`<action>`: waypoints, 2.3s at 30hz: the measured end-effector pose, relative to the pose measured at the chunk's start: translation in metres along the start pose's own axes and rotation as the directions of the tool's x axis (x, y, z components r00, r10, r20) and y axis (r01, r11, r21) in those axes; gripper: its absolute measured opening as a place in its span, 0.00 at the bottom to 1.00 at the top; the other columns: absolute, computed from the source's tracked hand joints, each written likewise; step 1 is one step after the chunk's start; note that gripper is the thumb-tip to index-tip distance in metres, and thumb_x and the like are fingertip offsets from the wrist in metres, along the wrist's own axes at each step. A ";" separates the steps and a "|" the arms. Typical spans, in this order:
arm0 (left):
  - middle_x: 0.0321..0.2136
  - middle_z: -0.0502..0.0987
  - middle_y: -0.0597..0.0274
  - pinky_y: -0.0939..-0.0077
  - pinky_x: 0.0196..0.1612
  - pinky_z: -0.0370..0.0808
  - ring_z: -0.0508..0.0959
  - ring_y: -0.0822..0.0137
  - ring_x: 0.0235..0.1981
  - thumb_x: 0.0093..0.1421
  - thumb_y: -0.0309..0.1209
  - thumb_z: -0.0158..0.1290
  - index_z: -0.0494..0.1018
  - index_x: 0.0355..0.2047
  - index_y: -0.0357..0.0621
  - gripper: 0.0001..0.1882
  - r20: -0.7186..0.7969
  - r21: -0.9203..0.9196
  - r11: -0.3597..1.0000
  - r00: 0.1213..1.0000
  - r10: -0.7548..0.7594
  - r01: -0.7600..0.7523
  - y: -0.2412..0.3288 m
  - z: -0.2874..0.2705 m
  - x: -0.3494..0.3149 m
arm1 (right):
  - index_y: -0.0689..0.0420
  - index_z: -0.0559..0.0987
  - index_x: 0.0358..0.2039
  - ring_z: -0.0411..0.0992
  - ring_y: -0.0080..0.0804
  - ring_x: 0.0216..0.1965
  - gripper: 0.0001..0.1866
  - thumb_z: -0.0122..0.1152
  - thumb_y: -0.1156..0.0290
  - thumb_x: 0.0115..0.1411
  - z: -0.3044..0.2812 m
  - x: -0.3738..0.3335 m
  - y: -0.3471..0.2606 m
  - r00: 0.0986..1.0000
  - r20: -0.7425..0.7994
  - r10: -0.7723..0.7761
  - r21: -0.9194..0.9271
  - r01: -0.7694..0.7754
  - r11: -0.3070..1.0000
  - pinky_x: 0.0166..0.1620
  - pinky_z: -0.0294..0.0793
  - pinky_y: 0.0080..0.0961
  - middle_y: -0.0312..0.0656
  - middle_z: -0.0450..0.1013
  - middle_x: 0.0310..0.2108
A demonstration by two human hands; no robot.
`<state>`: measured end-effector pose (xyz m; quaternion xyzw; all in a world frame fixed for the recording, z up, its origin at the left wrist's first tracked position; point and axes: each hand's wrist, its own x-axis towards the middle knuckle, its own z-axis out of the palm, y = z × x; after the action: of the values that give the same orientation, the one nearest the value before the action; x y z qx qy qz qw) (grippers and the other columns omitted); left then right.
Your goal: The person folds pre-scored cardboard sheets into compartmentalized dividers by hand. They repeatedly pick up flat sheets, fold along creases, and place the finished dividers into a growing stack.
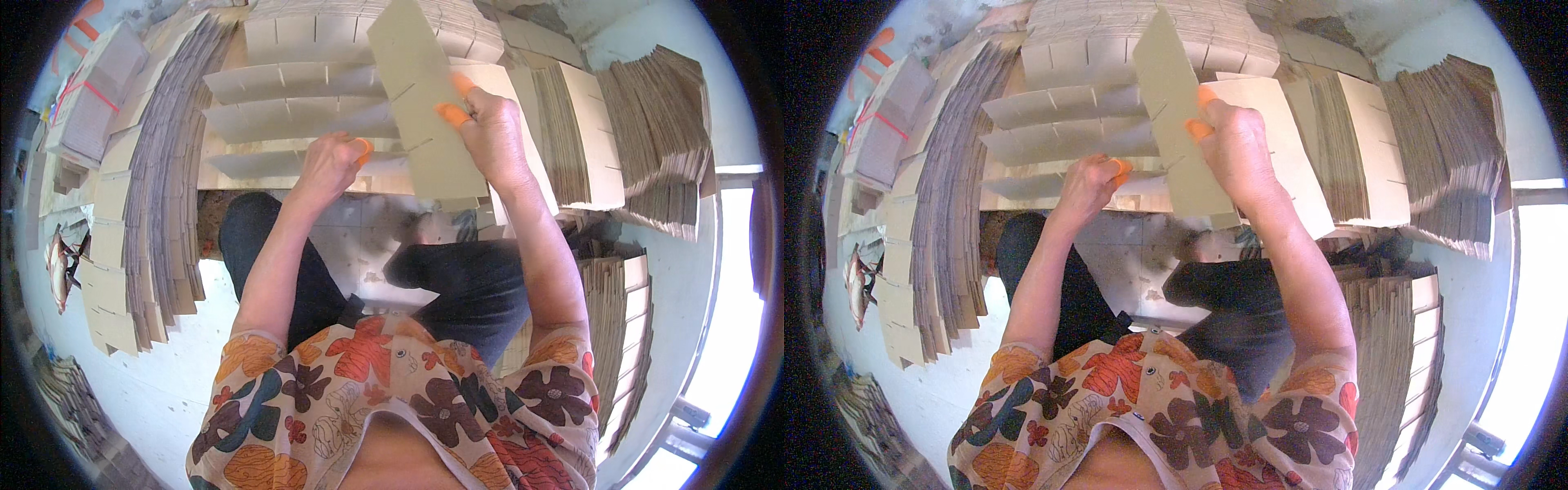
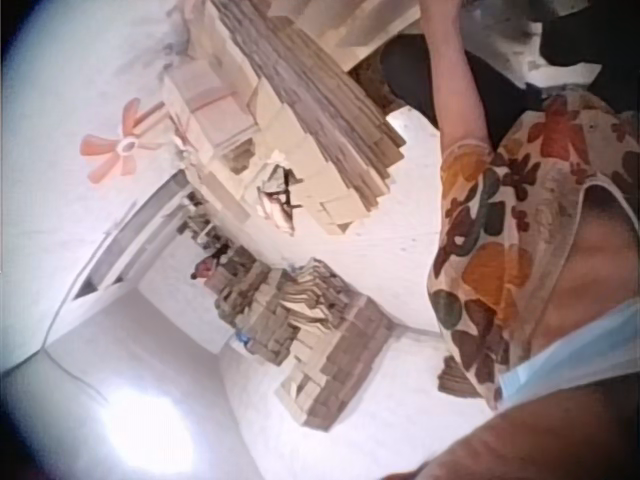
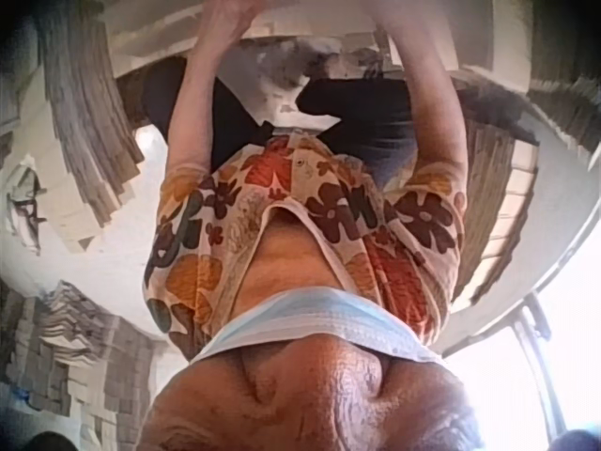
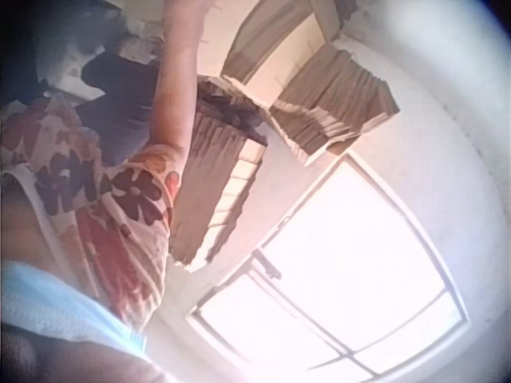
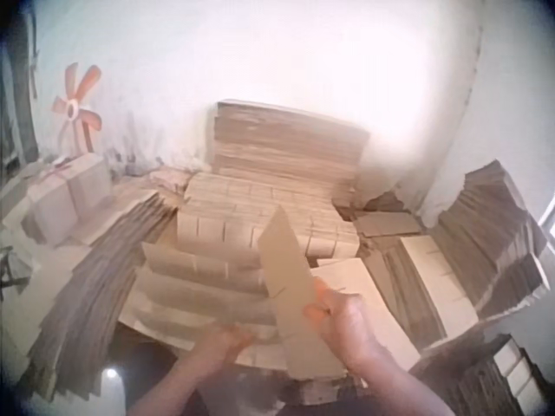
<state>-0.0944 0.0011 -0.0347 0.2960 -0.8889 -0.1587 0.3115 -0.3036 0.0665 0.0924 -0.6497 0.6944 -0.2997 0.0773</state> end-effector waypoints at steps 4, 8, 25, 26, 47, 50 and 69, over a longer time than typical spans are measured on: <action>0.19 0.70 0.53 0.61 0.27 0.70 0.73 0.53 0.24 0.47 0.25 0.60 0.78 0.30 0.43 0.08 0.009 -0.018 1.000 1.000 -0.024 0.024 -0.004 0.004 0.001 | 0.68 0.75 0.43 0.74 0.53 0.28 0.18 0.62 0.74 0.52 0.006 -0.001 0.003 0.999 0.023 0.036 0.042 -0.037 0.998 0.31 0.72 0.35 0.62 0.71 0.24; 0.19 0.70 0.53 0.60 0.27 0.70 0.73 0.53 0.24 0.47 0.27 0.60 0.77 0.29 0.43 0.07 0.005 -0.017 1.000 1.000 -0.022 0.022 -0.007 0.006 0.001 | 0.67 0.75 0.43 0.74 0.54 0.30 0.18 0.62 0.74 0.52 0.024 0.000 0.011 0.998 0.066 0.008 0.101 -0.015 0.995 0.33 0.71 0.37 0.62 0.71 0.25; 0.33 0.78 0.55 0.64 0.38 0.72 0.75 0.55 0.35 0.44 0.28 0.62 0.76 0.39 0.39 0.19 -0.025 -0.045 0.998 0.999 0.048 -0.049 0.004 -0.016 0.003 | 0.55 0.71 0.51 0.68 0.47 0.48 0.30 0.60 0.48 0.54 -0.010 -0.023 0.070 0.965 -0.249 0.088 -0.488 -0.203 0.849 0.48 0.70 0.41 0.49 0.71 0.46; 0.35 0.78 0.55 0.65 0.39 0.72 0.75 0.56 0.37 0.43 0.29 0.63 0.76 0.40 0.39 0.21 -0.050 -0.040 0.998 0.997 0.056 -0.058 0.005 -0.021 0.001 | 0.58 0.68 0.54 0.65 0.47 0.53 0.39 0.62 0.42 0.50 -0.029 -0.032 0.085 0.965 -0.181 0.188 -0.541 -0.257 0.801 0.50 0.69 0.43 0.51 0.70 0.49; 0.33 0.77 0.57 0.67 0.41 0.72 0.75 0.58 0.37 0.42 0.29 0.66 0.77 0.41 0.43 0.22 -0.143 0.060 0.990 0.983 -0.115 0.124 -0.011 -0.048 -0.023 | 0.60 0.81 0.32 0.69 0.19 0.22 0.18 0.66 0.58 0.51 -0.124 -0.065 0.140 0.749 -0.005 0.663 0.354 -0.619 0.701 0.26 0.68 0.18 0.34 0.74 0.23; 0.29 0.77 0.57 0.65 0.38 0.71 0.75 0.58 0.33 0.43 0.28 0.65 0.78 0.37 0.43 0.18 -0.067 0.089 0.992 0.994 -0.082 0.088 -0.023 -0.049 -0.028 | 0.62 0.81 0.33 0.71 0.19 0.25 0.14 0.65 0.63 0.54 -0.125 -0.047 0.074 0.862 -0.091 0.499 0.309 -0.451 0.837 0.29 0.70 0.18 0.36 0.75 0.25; 0.21 0.73 0.57 0.64 0.32 0.69 0.72 0.55 0.26 0.46 0.26 0.61 0.77 0.30 0.43 0.09 -0.066 0.032 0.995 0.994 -0.091 0.094 -0.037 -0.033 -0.027 | 0.70 0.73 0.44 0.75 0.50 0.29 0.20 0.64 0.75 0.50 0.036 0.022 -0.056 0.998 -0.003 -0.060 0.044 0.060 0.997 0.33 0.72 0.35 0.60 0.72 0.25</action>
<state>-0.0406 -0.0138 -0.0390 0.3473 -0.8663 -0.1479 0.3272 -0.2414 0.0352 0.0984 -0.6681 0.6677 -0.3178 0.0822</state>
